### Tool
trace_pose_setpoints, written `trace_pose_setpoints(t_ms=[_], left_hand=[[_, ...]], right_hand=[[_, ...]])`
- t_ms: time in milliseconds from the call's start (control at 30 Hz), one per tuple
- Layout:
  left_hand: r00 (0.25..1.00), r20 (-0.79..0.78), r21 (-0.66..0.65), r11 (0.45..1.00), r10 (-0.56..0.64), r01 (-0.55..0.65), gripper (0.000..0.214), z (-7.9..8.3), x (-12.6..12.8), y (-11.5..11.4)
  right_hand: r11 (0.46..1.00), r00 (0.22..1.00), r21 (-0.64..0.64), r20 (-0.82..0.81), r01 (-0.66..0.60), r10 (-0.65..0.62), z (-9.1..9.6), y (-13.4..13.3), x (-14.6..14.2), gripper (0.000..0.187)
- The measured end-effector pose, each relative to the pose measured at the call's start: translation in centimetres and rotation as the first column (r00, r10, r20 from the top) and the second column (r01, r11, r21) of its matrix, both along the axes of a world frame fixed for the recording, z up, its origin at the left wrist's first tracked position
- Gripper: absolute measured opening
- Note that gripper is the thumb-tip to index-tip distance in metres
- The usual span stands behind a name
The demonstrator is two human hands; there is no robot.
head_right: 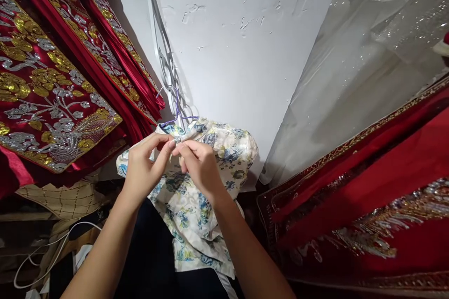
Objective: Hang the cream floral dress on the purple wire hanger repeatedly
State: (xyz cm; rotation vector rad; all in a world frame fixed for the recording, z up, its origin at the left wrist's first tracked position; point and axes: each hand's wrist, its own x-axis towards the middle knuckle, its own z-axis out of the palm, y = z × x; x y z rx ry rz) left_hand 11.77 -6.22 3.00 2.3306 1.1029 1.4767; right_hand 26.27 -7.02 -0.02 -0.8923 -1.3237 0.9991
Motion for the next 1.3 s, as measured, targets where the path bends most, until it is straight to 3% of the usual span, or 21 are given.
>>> trace_pose_setpoints(t_ms=[67,133,200,233,267,300,367,433,533,633,733,800,900,967,1033,1067,1133,1200,1300], left_hand=[[0.992,0.11,0.046,0.996,0.066,-0.071,0.015,0.2,-0.8,1.2],[0.913,0.378,0.027,0.984,0.155,-0.178,0.015,-0.6,-3.2,2.4],[0.716,0.65,-0.101,0.963,0.254,-0.25,0.019,-2.6,-6.6,3.3],[0.615,0.717,-0.225,0.944,0.327,-0.24,0.019,-4.1,-8.3,3.5],[0.552,0.714,-0.362,0.901,0.432,-0.237,0.022,-5.8,-9.6,3.4],[0.538,0.645,-0.501,0.832,0.543,-0.239,0.028,-7.7,-10.6,3.1],[0.568,0.57,-0.575,0.782,0.593,-0.24,0.03,-11.5,-10.9,1.7],[0.676,0.478,-0.616,0.763,0.56,-0.197,0.022,-14.5,-9.4,-0.1],[0.854,0.384,-0.652,0.758,0.351,-0.018,0.017,-16.2,-5.6,-2.3],[0.913,0.398,-0.637,0.742,0.088,0.206,0.026,-15.6,-2.4,-3.2],[0.865,0.5,-0.585,0.755,0.047,0.297,0.032,-14.1,-0.6,-3.3],[0.81,0.585,-0.542,0.756,0.025,0.368,0.028,-12.8,0.2,-3.7],[0.76,0.648,-0.469,0.761,-0.048,0.448,0.021,-10.2,1.4,-4.7],[0.755,0.646,-0.405,0.786,-0.115,0.467,0.019,-8.0,2.2,-5.4],[0.777,0.598,-0.34,0.816,-0.197,0.468,0.017,-5.9,2.5,-5.7],[0.797,0.558,-0.315,0.828,-0.234,0.463,0.016,-5.0,2.3,-5.8],[0.836,0.471,-0.305,0.837,-0.281,0.454,0.013,-3.7,1.2,-5.4],[0.847,0.43,-0.347,0.808,-0.313,0.475,0.02,-3.6,-0.9,-4.8],[0.822,0.429,-0.471,0.685,-0.373,0.556,0.044,-5.4,-4.3,-3.8]], right_hand=[[0.996,0.996,-0.027,0.01,0.083,-0.083,-2.1,1.0,0.1,0.025],[0.989,0.992,-0.08,0.002,0.123,-0.123,-4.7,1.3,0.0,0.025],[0.986,0.994,-0.135,-0.035,0.1,-0.105,-7.1,0.3,-0.2,0.026],[0.984,0.995,-0.161,-0.06,0.07,-0.08,-8.0,-0.6,-0.3,0.026],[0.982,0.995,-0.186,-0.088,0.036,-0.053,-8.7,-1.6,-0.5,0.027],[0.978,0.993,-0.209,-0.119,0.002,-0.028,-9.2,-2.6,-0.7,0.029],[0.966,0.981,-0.253,-0.196,-0.05,-0.001,-9.9,-4.3,-1.1,0.03],[0.95,0.956,-0.303,-0.293,-0.073,-0.019,-10.7,-5.3,-1.2,0.031],[0.917,0.864,-0.393,-0.481,-0.063,-0.147,-12.6,-5.3,-0.5,0.028],[0.868,0.753,-0.494,-0.553,0.049,-0.357,-15.2,-4.2,1.0,0.026],[0.844,0.739,-0.515,-0.509,0.149,-0.441,-16.9,-3.6,2.5,0.031],[0.853,0.77,-0.494,-0.474,0.169,-0.428,-16.6,-3.9,3.1,0.028],[0.882,0.841,-0.43,-0.39,0.194,-0.375,-13.9,-5.0,3.3,0.023],[0.938,0.918,-0.324,-0.323,0.124,-0.233,-11.3,-5.6,2.9,0.022],[0.982,0.957,-0.181,-0.289,-0.059,0.005,-8.9,-5.8,2.1,0.029],[0.979,0.949,-0.124,-0.291,-0.163,0.121,-7.9,-5.9,1.6,0.035],[0.927,0.898,-0.095,-0.303,-0.362,0.319,-6.3,-5.7,0.5,0.041],[0.832,0.842,-0.168,-0.236,-0.528,0.486,-4.9,-5.2,-0.4,0.045],[0.704,0.772,-0.36,-0.076,-0.612,0.631,-2.5,-3.9,-0.4,0.04]])
